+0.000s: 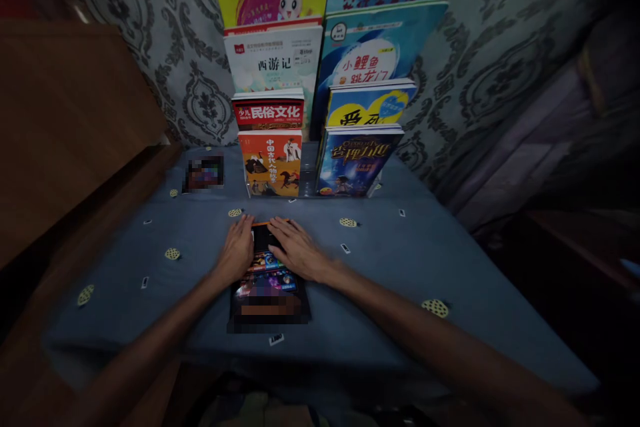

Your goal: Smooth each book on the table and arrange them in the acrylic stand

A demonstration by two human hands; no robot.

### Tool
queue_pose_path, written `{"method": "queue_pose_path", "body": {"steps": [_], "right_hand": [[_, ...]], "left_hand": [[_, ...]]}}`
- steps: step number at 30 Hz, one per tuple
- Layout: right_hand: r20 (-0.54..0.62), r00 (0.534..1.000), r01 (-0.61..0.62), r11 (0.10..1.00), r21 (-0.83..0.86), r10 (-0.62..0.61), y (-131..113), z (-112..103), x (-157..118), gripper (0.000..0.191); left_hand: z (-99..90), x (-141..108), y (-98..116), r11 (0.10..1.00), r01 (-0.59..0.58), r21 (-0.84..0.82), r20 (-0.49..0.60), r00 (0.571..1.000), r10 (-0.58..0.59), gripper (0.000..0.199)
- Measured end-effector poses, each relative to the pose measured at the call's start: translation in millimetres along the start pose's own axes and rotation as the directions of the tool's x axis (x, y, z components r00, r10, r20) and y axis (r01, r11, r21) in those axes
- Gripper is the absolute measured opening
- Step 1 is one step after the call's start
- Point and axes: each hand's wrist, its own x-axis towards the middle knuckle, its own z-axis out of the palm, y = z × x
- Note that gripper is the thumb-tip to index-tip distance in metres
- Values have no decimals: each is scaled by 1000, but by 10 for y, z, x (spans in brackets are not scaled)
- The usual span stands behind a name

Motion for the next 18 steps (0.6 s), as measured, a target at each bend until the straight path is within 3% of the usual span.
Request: {"method": "queue_pose_path", "body": {"steps": [9,18], "right_hand": [[-49,998,-44,999,23,45,290,-213,-379,50],[-182,944,-292,953,-82,273,1030,-544,-976,51]], "left_hand": [[124,162,493,997,-11,-73,78,997,17,48],[346,423,1180,989,-89,-121,174,979,110,53]]}}
